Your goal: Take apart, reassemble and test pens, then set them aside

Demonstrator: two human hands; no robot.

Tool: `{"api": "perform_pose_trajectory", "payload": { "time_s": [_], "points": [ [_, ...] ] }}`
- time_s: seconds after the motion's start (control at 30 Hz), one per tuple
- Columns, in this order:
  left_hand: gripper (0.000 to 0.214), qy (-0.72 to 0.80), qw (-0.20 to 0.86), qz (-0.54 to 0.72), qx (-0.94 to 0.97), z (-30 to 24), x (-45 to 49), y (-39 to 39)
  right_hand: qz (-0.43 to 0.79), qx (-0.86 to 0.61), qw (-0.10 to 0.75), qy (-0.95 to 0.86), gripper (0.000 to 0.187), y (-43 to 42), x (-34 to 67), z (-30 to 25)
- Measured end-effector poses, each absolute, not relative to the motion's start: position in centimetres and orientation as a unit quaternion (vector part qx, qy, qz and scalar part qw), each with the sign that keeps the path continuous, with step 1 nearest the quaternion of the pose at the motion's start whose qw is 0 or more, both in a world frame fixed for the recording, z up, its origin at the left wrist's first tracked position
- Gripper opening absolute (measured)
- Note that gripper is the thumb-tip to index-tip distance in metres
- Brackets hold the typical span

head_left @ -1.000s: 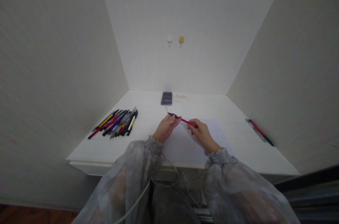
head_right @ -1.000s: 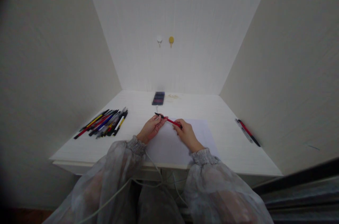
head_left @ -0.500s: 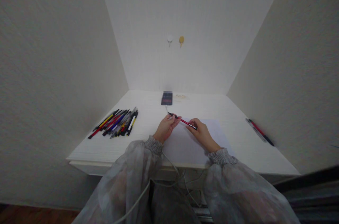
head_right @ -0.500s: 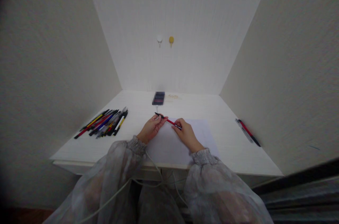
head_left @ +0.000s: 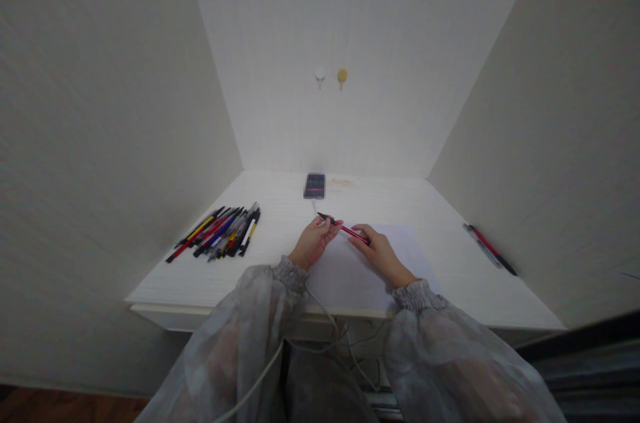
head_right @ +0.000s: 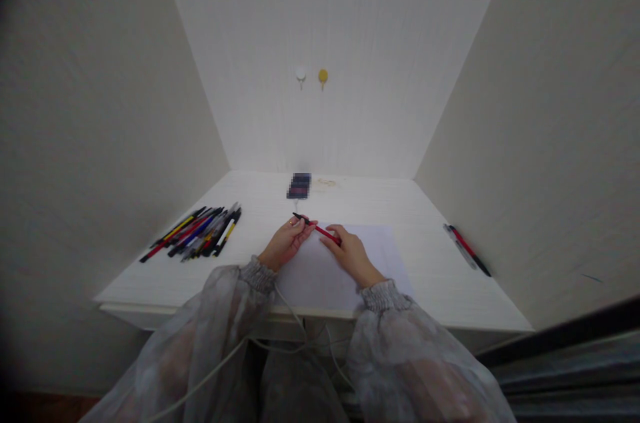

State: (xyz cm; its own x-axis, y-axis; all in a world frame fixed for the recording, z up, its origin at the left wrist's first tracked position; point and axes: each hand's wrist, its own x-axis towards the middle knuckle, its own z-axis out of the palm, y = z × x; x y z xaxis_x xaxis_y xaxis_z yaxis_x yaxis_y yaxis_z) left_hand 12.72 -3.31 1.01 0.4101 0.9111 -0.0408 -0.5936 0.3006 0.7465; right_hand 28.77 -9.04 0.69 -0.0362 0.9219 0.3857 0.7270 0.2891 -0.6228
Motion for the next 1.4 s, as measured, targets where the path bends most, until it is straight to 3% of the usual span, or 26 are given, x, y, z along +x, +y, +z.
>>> {"api": "perform_pose_trajectory", "payload": {
  "time_s": [0.2, 0.47, 0.57, 0.67, 0.8, 1.03, 1.4],
  "points": [
    [0.006, 0.237, 0.767, 0.492, 0.337, 1.04, 12.78, -3.35, 0.101, -0.584, 0.399, -0.7, 0.02, -9.0, 28.91, 0.51],
    [0.006, 0.231, 0.767, 0.482, 0.355, 0.63, 12.72, -3.21, 0.094, -0.6, 0.325, -0.725, 0.041, -9.27, 28.74, 1.16],
    [0.004, 0.231, 0.764, 0.493, 0.346, 0.68, 12.74, -3.19, 0.101, -0.599, 0.344, -0.716, 0.028, -9.17, 28.72, 0.91],
    [0.004, 0.238, 0.761, 0.502, 0.335, 0.74, 12.83, -3.17, 0.087, -0.59, 0.383, -0.705, 0.035, -9.02, 28.81, 0.52],
    [0.004, 0.231, 0.764, 0.499, 0.338, 0.65, 12.93, -3.13, 0.059, -0.575, 0.38, -0.722, 0.019, -9.02, 28.95, 0.47],
    [0.003, 0.23, 0.77, 0.494, 0.332, 0.59, 12.81, -3.09, 0.053, -0.588, 0.306, -0.747, 0.03, -9.41, 28.68, 1.37],
    [0.01, 0.246, 0.766, 0.496, 0.326, 1.03, 12.83, -3.31, 0.014, -0.593, 0.333, -0.733, 0.022, -8.97, 29.01, 0.5]
  ]
}}
